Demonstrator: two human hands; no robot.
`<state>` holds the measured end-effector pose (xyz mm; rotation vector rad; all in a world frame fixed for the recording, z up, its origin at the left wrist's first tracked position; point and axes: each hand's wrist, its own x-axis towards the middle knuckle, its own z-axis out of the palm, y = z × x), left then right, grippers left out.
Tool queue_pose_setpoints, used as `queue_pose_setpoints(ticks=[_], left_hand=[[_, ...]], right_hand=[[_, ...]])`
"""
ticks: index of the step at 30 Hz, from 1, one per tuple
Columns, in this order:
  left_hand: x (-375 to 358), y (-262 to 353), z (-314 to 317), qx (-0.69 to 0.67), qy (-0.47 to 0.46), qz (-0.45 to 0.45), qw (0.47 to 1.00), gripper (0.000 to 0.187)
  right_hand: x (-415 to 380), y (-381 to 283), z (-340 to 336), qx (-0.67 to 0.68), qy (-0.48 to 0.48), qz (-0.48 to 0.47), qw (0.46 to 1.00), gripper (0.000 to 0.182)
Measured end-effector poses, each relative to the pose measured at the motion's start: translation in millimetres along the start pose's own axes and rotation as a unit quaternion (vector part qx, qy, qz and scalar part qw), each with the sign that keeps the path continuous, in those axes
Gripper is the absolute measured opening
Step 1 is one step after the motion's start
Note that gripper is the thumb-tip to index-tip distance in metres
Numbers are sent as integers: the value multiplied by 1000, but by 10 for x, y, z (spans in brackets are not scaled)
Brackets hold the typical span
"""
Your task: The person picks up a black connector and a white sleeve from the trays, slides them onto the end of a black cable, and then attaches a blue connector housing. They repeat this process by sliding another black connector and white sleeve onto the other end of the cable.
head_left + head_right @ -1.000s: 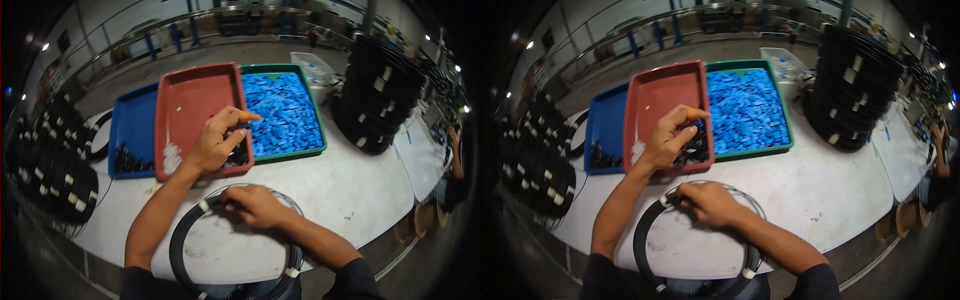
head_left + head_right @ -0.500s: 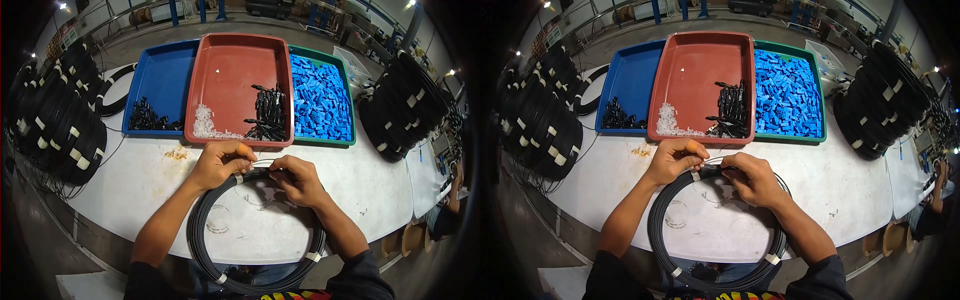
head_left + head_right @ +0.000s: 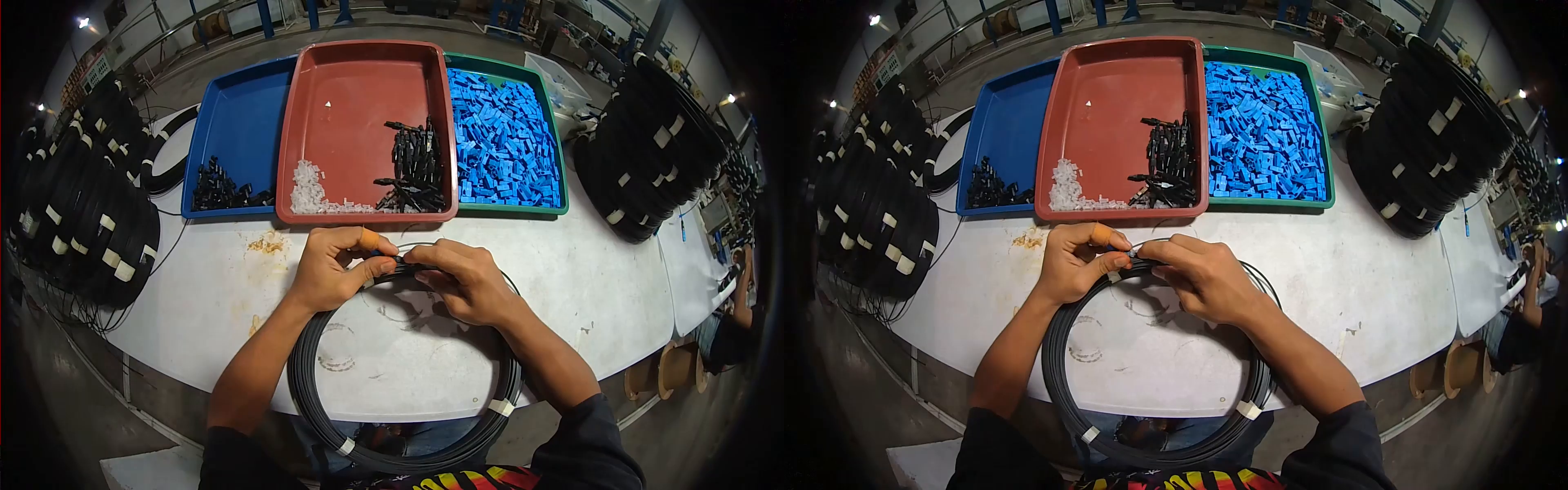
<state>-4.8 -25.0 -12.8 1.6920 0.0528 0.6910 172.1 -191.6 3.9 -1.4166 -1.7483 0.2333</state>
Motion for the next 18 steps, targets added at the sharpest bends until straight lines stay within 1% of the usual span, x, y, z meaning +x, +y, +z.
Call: queue_pose_setpoints(ticks=[4,6,7,9,13,16,18], left_hand=[[-4,-6,17,-8,9,-11,1000,19],[-3,12,17,26,6,5,1000,19],[0,10,20,25,6,4,1000,19],[9,-2,31,37,3,30,999,18],[6,4,14,57,-5,19,998,16],[11,-16,11,58,-9,21,998,15],[10,-15,10,55,-14,12,998,16]], right_hand=[[-15,-41,-15,-21,-21,15,999,45],[-12,-49,-29,-24,-47,23,998,49],[-4,-67,-40,-23,-48,24,998,49],[9,-96,-66,-19,-73,43,996,50],[-1,-66,-40,-2,-86,62,994,51],[-3,-35,-27,5,-76,41,996,52],[-5,-30,-38,4,-100,58,993,53]])
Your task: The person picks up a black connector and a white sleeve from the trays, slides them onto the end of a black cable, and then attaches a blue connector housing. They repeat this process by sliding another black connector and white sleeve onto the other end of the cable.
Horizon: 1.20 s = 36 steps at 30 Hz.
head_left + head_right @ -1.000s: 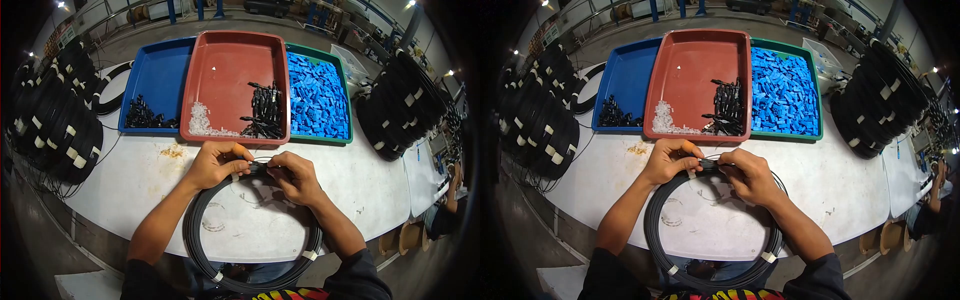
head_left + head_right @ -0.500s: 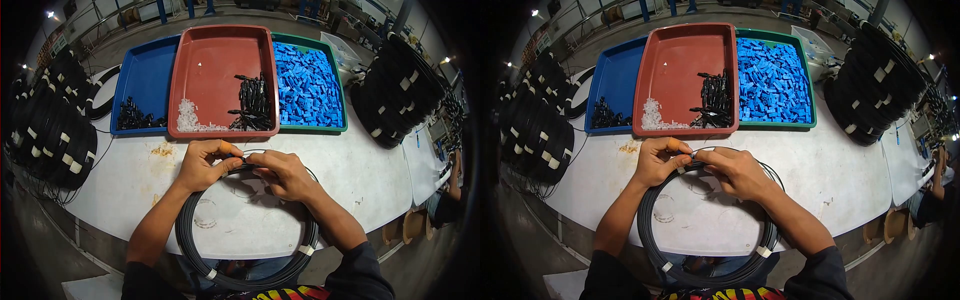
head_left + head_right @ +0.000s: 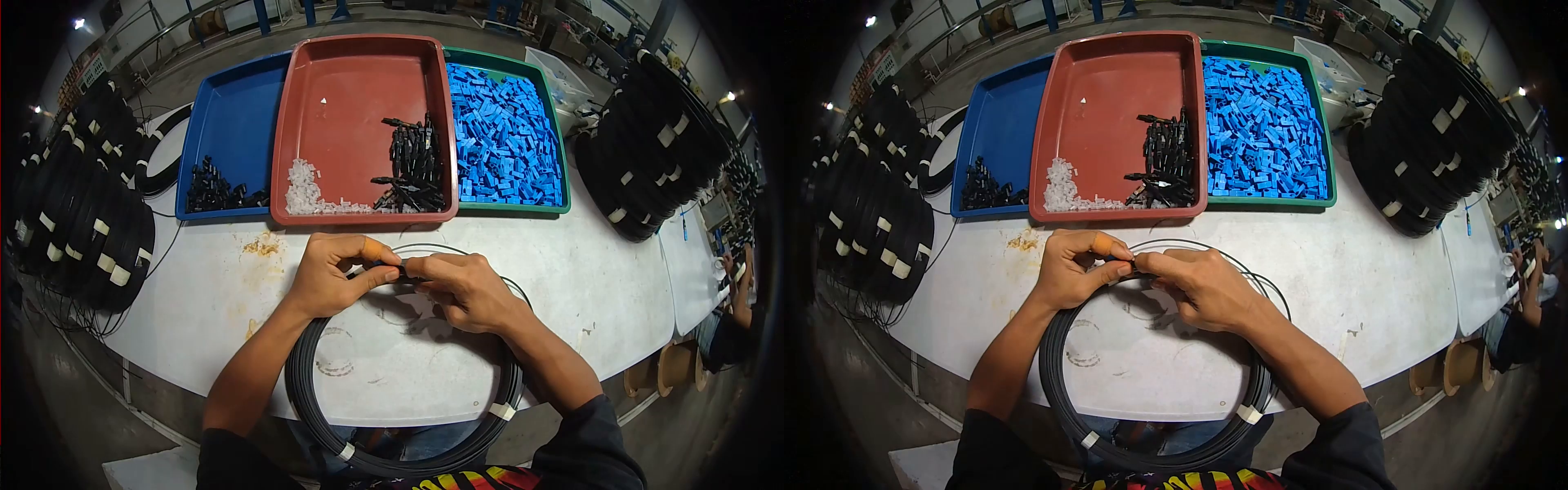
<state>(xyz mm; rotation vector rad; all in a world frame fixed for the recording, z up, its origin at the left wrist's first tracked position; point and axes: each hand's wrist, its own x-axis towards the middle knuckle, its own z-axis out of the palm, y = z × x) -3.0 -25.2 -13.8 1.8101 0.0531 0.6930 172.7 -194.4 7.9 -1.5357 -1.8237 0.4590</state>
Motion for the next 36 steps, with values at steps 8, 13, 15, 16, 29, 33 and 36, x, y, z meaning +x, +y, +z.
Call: queue_pose_setpoints(ticks=[8,13,15,16,29,33,36], left_hand=[[-5,-6,10,-10,22,-1,1000,23],[1,31,29,-62,30,-37,997,35],[10,38,29,-147,40,-47,987,38],[7,19,29,-147,41,-47,987,38],[-3,-116,-1,-102,63,-13,993,35],[4,-64,-17,-64,66,-8,996,45],[23,-108,-36,-18,47,40,998,58]], right_hand=[[10,-59,3,3,57,-24,998,54],[-3,-18,26,-16,66,-29,997,47],[-6,-7,45,-19,107,-41,993,42],[-7,6,49,-19,107,-41,993,42],[14,44,74,-15,163,-37,986,39],[15,47,81,-28,159,-20,987,31],[6,36,65,-41,139,-4,989,29]])
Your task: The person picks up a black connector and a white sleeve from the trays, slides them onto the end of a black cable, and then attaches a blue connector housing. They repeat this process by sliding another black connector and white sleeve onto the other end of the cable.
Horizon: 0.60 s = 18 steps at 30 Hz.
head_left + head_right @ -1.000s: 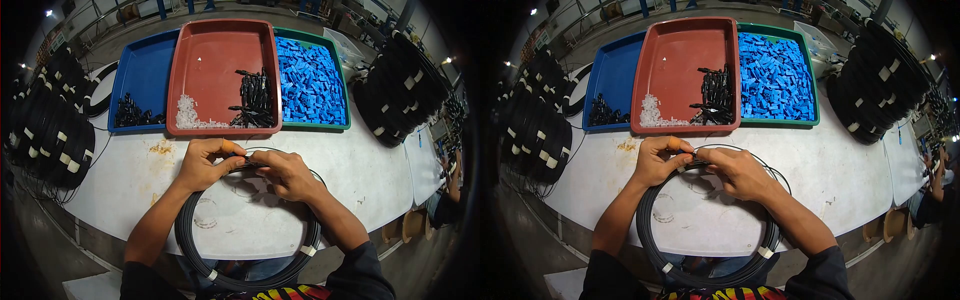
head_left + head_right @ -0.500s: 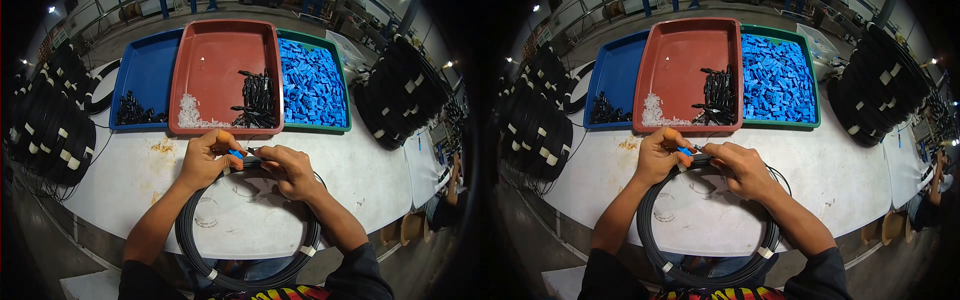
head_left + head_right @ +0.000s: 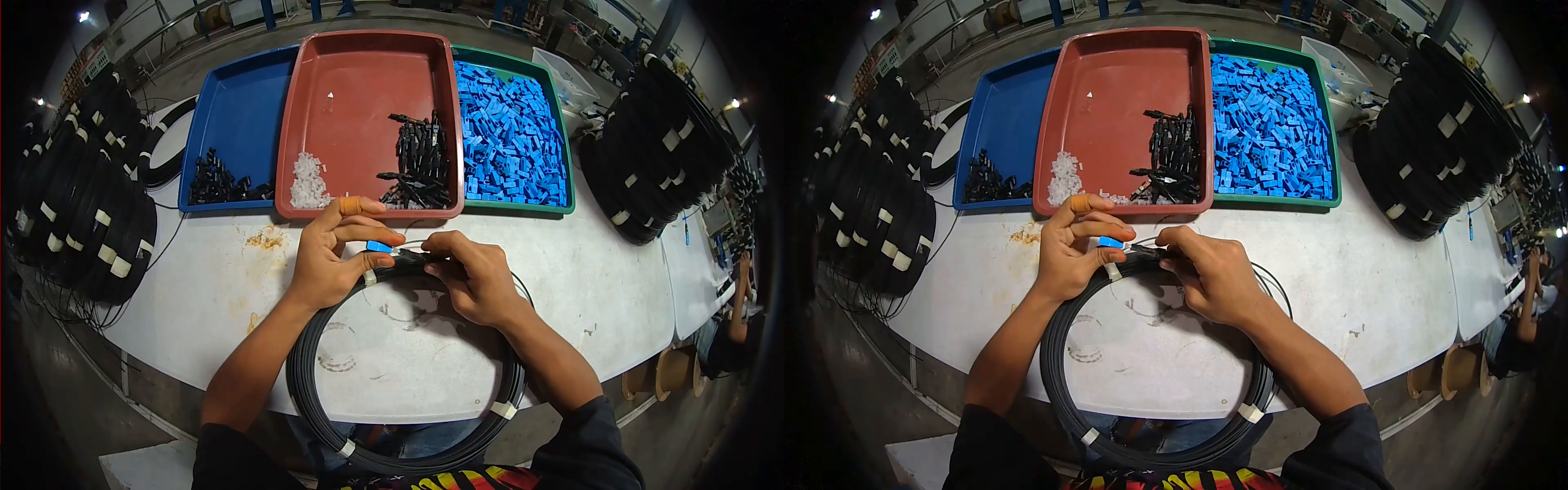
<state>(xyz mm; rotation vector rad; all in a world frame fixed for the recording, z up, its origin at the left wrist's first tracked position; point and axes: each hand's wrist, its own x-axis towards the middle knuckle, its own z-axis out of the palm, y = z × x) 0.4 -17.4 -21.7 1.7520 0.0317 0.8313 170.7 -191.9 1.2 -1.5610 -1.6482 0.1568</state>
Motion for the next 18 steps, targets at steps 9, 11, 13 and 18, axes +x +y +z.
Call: queue_pose_setpoints(ticks=[9,11,13,18], left_hand=[[1,145,19,38,-47,-56,997,56],[5,254,84,5,-49,-123,991,56],[5,264,95,-27,-51,-189,980,57],[9,237,67,190,-63,50,978,60]], right_hand=[[5,10,29,-5,15,-28,999,25],[0,36,50,-12,25,-24,999,24],[1,57,60,-21,34,-20,999,23],[16,35,31,-52,94,15,994,19]])
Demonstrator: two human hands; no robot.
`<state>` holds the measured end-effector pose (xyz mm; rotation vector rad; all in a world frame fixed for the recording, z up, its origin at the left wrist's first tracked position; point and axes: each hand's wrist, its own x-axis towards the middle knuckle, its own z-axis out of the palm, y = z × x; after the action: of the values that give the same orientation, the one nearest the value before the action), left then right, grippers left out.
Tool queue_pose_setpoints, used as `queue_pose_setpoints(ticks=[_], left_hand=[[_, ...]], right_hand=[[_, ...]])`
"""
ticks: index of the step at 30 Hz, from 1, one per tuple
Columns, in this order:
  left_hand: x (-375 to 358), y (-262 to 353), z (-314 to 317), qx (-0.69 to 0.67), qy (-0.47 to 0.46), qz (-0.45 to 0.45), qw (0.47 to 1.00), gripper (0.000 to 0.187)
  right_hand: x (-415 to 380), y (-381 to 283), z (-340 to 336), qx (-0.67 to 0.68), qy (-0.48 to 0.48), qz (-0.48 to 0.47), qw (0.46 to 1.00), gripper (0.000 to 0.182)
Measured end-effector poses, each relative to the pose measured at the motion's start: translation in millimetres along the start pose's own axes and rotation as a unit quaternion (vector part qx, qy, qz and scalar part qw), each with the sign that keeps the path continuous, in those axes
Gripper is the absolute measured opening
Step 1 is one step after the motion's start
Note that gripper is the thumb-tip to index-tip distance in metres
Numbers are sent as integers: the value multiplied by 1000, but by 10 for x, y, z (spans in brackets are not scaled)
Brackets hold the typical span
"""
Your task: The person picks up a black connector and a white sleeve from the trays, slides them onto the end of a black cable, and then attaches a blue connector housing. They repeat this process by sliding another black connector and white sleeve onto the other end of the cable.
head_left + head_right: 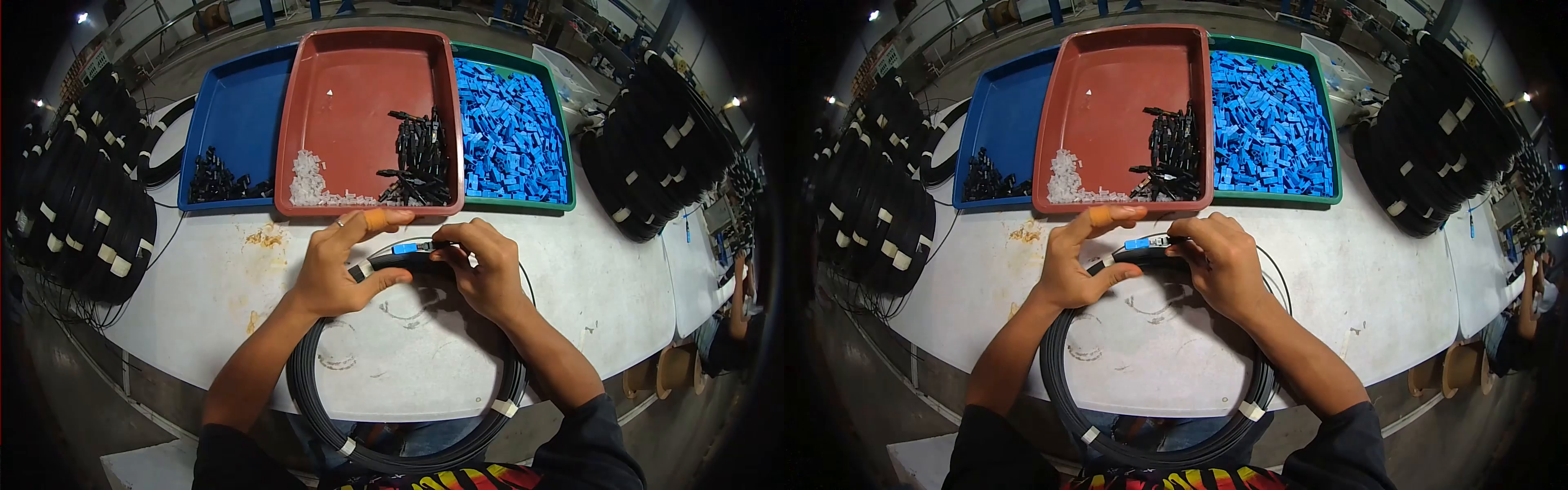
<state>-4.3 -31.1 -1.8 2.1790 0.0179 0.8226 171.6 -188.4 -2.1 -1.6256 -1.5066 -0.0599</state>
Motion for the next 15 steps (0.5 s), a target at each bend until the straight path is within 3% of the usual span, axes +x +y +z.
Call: queue_pose_setpoints(ticks=[2,6,15], left_hand=[[-22,-23,13,21,65,27,997,56],[5,-80,38,85,79,119,986,37],[18,-36,28,92,105,141,980,31]], right_hand=[[3,4,2,-18,1,-5,1000,19],[14,6,27,22,19,-30,999,23],[-1,-4,-2,5,25,-54,998,21]])
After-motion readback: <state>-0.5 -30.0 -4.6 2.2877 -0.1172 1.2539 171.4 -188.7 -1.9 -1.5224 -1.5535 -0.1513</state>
